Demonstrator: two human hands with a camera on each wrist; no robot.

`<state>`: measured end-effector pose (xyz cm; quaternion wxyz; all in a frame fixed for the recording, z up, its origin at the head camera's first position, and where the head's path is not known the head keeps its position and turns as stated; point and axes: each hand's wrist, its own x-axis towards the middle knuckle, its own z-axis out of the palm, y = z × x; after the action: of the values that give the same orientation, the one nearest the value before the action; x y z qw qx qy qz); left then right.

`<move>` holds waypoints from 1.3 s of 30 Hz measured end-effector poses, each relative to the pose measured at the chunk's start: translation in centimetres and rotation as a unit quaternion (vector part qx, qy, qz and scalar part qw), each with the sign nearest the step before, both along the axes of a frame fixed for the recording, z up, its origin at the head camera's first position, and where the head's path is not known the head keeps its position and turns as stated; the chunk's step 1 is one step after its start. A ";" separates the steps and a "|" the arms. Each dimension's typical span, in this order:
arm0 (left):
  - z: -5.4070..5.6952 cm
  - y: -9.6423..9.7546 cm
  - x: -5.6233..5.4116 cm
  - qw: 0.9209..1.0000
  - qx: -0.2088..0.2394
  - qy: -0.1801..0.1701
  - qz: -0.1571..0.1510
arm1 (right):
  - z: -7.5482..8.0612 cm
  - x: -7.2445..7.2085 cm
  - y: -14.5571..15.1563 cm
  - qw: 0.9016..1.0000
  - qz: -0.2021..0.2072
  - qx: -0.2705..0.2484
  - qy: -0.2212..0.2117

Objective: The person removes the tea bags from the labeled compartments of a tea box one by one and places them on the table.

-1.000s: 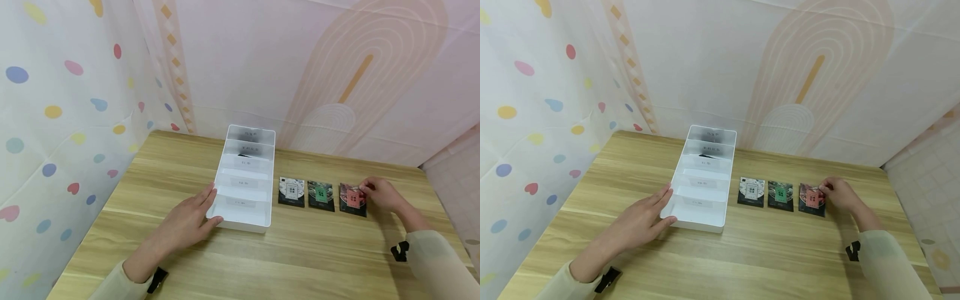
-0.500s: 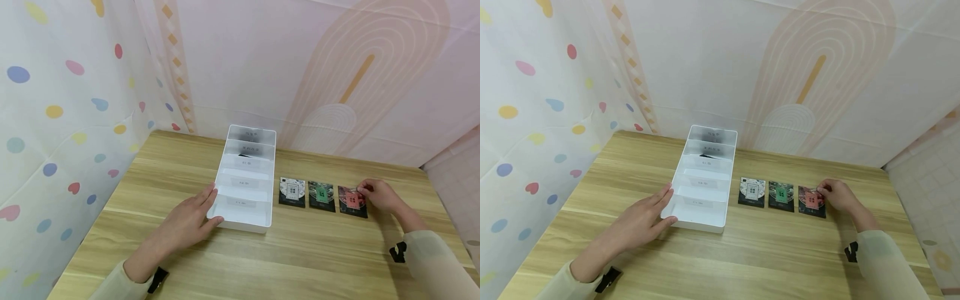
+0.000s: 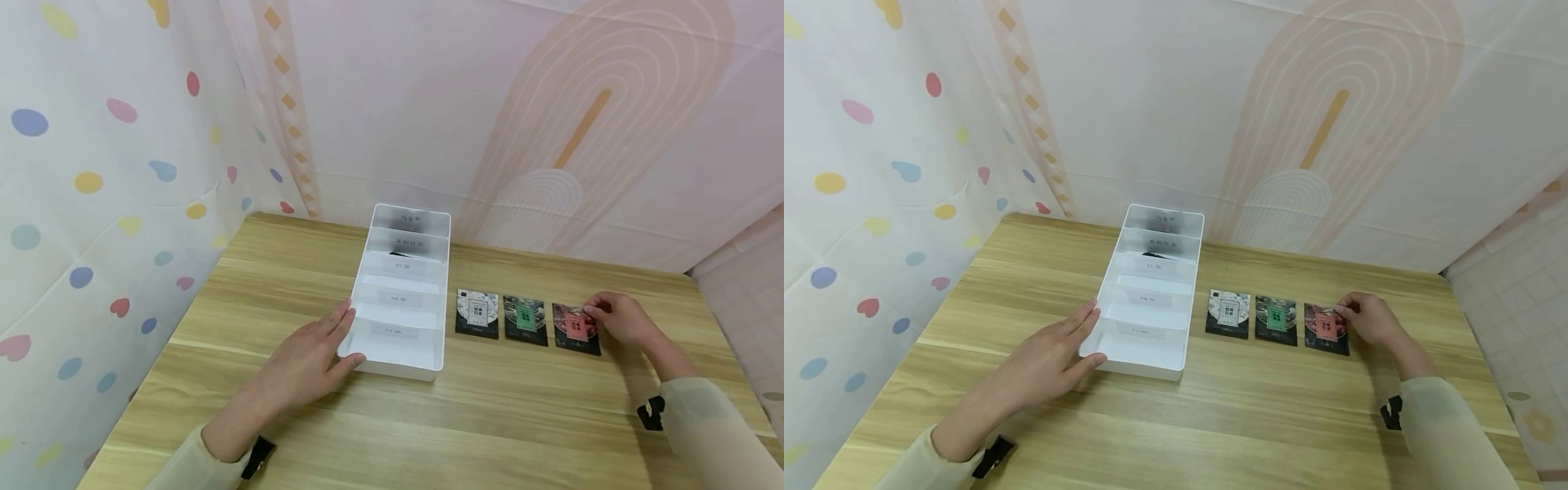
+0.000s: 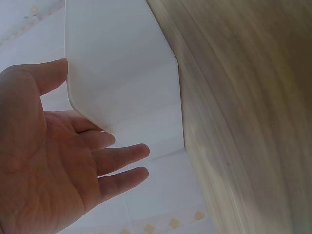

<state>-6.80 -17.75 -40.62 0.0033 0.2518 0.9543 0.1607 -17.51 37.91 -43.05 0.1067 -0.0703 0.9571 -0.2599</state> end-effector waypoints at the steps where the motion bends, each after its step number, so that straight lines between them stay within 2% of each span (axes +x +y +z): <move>1: 0.0 0.0 0.0 1.000 0.000 0.000 0.000 | 0.0 0.0 0.0 1.000 -0.002 0.001 0.001; 9: 0.0 0.0 -0.1 1.000 -0.001 0.004 -0.001 | 0.4 0.1 -0.1 1.000 -0.005 0.007 0.004; 16: 0.0 0.0 0.0 1.000 0.000 0.002 0.000 | 0.8 0.1 0.1 0.999 0.002 0.013 0.031; 26: 0.1 0.1 0.0 1.000 -0.001 0.005 0.002 | 2.5 0.4 -0.3 0.998 0.008 -0.003 0.061; 39: 0.2 0.1 0.0 1.000 0.003 0.008 -0.003 | 4.4 1.0 -1.6 0.997 0.001 -0.003 0.075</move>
<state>-6.78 -17.65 -40.46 -0.0048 0.2556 0.9532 0.1612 -16.47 36.29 -38.63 0.0343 -0.0906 0.9616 -0.2567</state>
